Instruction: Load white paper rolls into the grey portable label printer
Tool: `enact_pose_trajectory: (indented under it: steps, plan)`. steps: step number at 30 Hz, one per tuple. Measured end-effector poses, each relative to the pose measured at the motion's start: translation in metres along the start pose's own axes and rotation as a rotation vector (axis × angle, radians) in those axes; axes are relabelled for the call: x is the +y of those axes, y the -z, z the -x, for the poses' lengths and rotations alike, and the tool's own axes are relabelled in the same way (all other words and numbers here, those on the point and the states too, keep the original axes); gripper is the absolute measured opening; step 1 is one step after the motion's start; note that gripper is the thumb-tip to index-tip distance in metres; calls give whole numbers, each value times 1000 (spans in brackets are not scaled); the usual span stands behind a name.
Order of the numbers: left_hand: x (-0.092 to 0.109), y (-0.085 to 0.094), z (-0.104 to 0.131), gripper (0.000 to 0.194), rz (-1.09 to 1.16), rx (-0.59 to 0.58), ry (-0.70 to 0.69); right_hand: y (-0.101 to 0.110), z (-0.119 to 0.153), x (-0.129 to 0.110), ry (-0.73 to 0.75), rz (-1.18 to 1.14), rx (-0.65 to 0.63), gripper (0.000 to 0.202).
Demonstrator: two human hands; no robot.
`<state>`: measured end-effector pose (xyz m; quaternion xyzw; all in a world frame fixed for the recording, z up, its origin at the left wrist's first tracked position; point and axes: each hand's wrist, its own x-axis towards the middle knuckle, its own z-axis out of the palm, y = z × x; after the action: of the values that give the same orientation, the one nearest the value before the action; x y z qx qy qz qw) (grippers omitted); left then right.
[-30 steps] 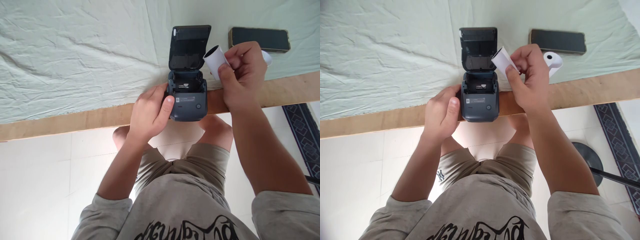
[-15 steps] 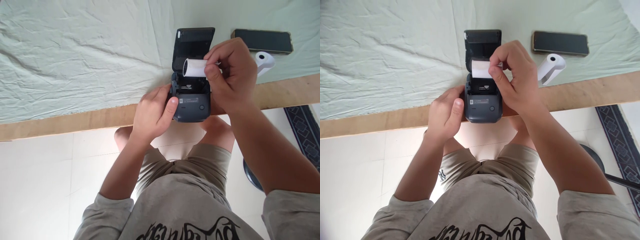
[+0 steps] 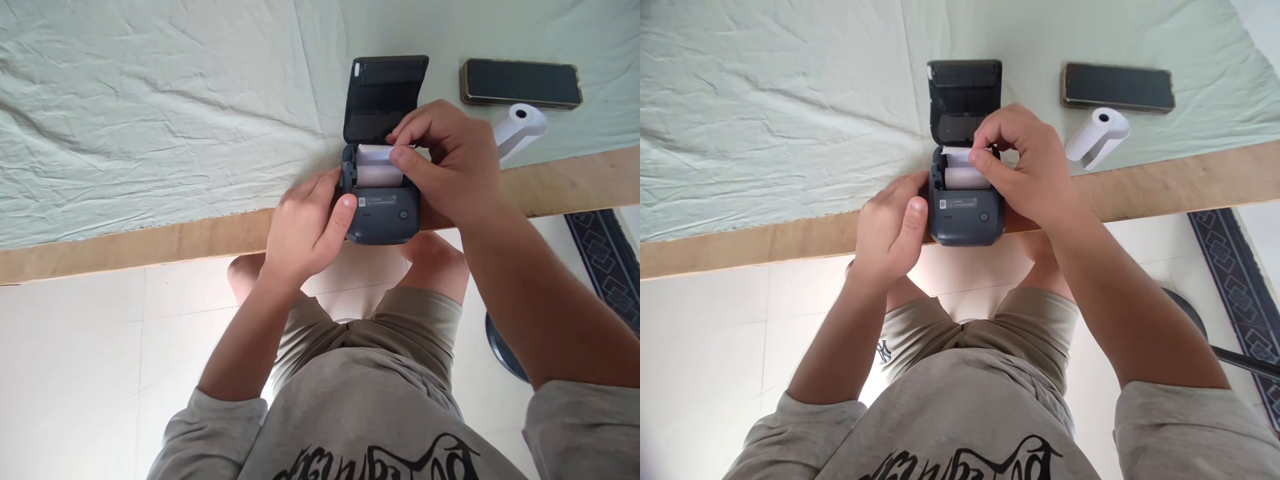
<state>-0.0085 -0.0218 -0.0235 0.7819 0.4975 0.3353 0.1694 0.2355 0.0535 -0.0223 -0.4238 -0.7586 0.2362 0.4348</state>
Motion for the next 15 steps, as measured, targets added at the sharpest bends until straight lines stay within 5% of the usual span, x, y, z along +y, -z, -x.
enact_pose_trajectory:
  steps: [15]
  plan:
    - [-2, -3, -34, 58, 154, -36, 96, -7, 28, -2, 73, -134, 37, 40]
